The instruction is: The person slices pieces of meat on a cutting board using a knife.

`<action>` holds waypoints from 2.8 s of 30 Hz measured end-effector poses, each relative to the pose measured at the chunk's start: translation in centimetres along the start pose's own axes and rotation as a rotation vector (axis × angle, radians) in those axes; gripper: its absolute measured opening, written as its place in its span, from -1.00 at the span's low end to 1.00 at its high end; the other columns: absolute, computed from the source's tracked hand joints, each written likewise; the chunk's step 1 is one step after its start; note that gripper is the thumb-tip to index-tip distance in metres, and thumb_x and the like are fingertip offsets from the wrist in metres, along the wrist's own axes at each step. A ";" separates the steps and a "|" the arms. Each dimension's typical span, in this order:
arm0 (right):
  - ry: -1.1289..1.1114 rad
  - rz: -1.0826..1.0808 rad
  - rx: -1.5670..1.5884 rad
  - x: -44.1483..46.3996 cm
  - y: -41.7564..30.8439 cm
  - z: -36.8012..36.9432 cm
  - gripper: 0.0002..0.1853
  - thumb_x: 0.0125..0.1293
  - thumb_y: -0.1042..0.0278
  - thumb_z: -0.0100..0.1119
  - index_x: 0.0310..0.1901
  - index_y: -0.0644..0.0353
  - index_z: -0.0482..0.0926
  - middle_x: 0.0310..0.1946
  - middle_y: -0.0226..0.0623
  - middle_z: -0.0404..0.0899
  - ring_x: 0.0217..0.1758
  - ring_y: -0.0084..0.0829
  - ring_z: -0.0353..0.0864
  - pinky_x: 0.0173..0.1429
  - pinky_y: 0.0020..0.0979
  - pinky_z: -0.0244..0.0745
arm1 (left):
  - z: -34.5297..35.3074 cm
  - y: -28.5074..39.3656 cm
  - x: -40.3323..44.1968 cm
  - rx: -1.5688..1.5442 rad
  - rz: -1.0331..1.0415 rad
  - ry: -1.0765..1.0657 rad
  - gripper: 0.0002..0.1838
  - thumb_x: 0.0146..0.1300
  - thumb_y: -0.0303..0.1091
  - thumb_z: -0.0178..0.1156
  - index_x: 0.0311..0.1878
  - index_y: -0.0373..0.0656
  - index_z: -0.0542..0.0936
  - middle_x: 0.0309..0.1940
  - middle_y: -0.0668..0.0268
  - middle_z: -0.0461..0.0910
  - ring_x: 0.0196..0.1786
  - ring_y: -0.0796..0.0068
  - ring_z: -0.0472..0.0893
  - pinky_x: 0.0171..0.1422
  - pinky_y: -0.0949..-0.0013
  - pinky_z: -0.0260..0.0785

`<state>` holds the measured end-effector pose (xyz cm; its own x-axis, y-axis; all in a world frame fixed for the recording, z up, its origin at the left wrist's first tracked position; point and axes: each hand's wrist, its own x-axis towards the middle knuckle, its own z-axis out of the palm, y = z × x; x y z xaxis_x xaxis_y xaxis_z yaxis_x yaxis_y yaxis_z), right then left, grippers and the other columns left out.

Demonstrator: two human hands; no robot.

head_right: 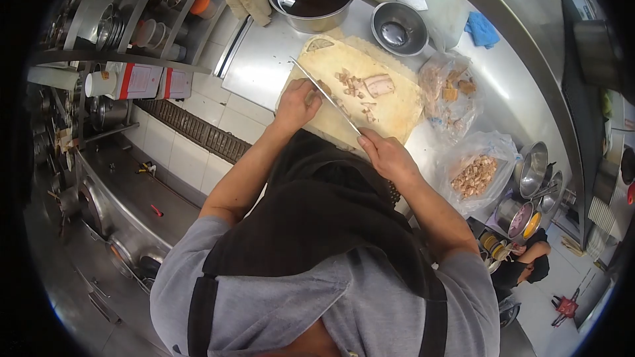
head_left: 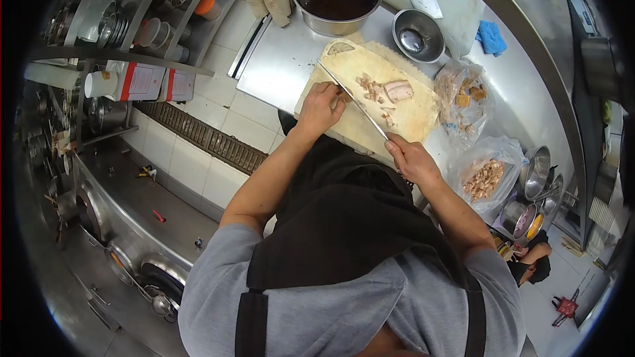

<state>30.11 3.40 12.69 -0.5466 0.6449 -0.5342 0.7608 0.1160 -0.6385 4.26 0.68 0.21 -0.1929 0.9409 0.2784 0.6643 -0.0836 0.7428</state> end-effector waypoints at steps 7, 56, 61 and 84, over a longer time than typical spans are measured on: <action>-0.022 0.018 -0.048 2.3 -1.3 -0.2 -0.58 0.61 0.03 -0.05 0.23 0.14 0.56 -0.26 0.26 0.66 -0.09 0.27 0.64 0.03 0.06 0.51 | 0.2 0.1 0.0 -0.028 -0.058 -0.004 -0.80 0.12 -0.48 0.28 -0.17 -0.30 0.63 -0.21 0.09 0.65 -0.06 0.00 0.60 0.07 0.07 0.50; 0.079 -0.184 -0.097 10.2 -0.6 3.7 -0.60 0.60 -0.01 -0.08 0.14 0.13 0.53 -0.37 0.23 0.66 -0.22 0.26 0.67 -0.07 0.13 0.54 | 0.3 -1.3 0.8 -0.020 -0.123 0.068 -0.78 0.11 -0.48 0.35 -0.15 -0.28 0.67 -0.21 0.03 0.69 -0.08 -0.06 0.66 0.03 0.04 0.54; 0.154 -0.219 -0.125 10.1 0.4 5.3 -0.60 0.59 -0.03 -0.07 0.13 0.13 0.53 -0.39 0.20 0.66 -0.24 0.24 0.68 -0.10 0.14 0.53 | 0.1 -1.0 0.9 -0.039 -0.170 0.024 -0.75 0.11 -0.47 0.36 -0.12 -0.29 0.66 -0.24 0.04 0.69 -0.12 -0.06 0.67 0.00 0.05 0.55; 0.235 -0.116 0.197 1.4 1.6 2.3 -0.49 0.48 -0.07 0.17 0.21 0.19 0.62 -0.31 0.15 0.69 -0.15 0.18 0.68 0.01 -0.06 0.54 | -1.6 -0.7 3.0 0.166 0.035 -0.260 -0.81 0.17 -0.47 0.31 -0.13 -0.21 0.63 -0.06 0.13 0.64 0.08 -0.09 0.56 0.17 0.04 0.46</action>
<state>29.80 2.81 9.62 -0.5125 0.7951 -0.3243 0.6036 0.0650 -0.7946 2.01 3.08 1.51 0.0094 0.9926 0.1214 0.7801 -0.0832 0.6201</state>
